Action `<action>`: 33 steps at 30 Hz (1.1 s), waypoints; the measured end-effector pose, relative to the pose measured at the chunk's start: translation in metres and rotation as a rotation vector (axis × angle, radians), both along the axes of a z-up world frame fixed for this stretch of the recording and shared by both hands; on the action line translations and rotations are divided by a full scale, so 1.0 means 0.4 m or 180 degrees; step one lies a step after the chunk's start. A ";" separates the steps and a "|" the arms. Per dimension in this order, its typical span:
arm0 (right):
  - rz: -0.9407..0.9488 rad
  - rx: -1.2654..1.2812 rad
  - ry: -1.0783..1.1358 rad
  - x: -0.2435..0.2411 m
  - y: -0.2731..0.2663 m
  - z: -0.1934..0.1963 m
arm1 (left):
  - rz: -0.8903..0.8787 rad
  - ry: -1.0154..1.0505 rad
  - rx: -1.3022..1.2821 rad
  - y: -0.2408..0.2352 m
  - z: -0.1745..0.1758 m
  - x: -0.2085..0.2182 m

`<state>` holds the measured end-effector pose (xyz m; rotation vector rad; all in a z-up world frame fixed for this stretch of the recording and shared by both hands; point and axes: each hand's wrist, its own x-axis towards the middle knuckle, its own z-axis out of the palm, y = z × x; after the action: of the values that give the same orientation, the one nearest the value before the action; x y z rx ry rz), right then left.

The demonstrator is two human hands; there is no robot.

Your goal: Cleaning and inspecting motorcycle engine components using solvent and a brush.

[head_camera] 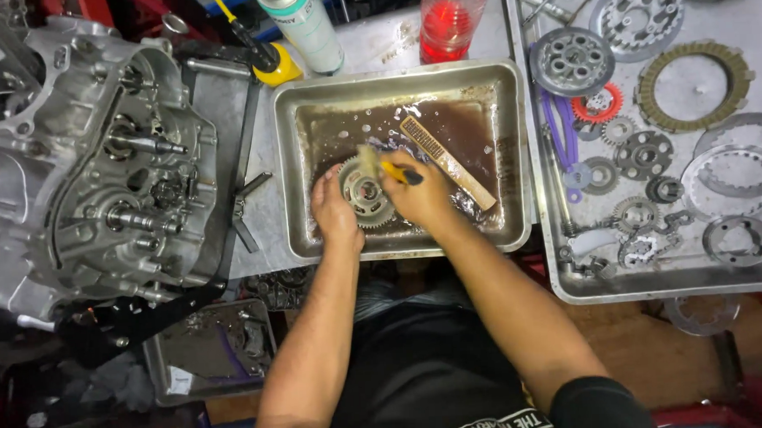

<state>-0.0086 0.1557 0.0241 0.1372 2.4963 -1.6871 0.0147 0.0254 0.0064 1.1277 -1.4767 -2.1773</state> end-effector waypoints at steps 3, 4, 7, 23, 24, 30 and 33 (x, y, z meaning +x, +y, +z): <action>0.0385 0.0450 -0.0241 -0.009 0.013 0.028 | -0.0194 0.0025 -0.0003 -0.018 -0.055 0.004; 0.0529 -0.0150 0.0131 -0.013 0.007 0.057 | -0.0404 0.0046 -0.0082 -0.027 -0.076 0.001; 0.0590 -0.0215 0.0221 -0.023 0.013 -0.031 | -0.0626 0.0215 -0.0555 -0.015 -0.009 0.007; 0.0630 0.0152 -0.0071 0.101 0.154 0.056 | -0.1987 -0.0826 -0.2589 -0.022 0.060 0.016; 0.0525 0.0048 0.0015 0.103 0.155 0.070 | -0.2095 -0.1014 -0.2638 -0.018 0.064 0.020; 0.0850 -0.0155 0.0764 0.092 0.158 0.009 | -0.1634 -0.0781 -0.2434 0.000 0.090 0.007; 0.1121 -0.0048 0.0875 0.085 0.200 -0.015 | -0.1069 -0.0209 -0.1700 -0.015 0.096 0.015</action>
<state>0.0254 0.2356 0.0180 -0.5386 2.4961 -1.6656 0.0206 0.0194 0.0448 0.8134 -2.2312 -1.7562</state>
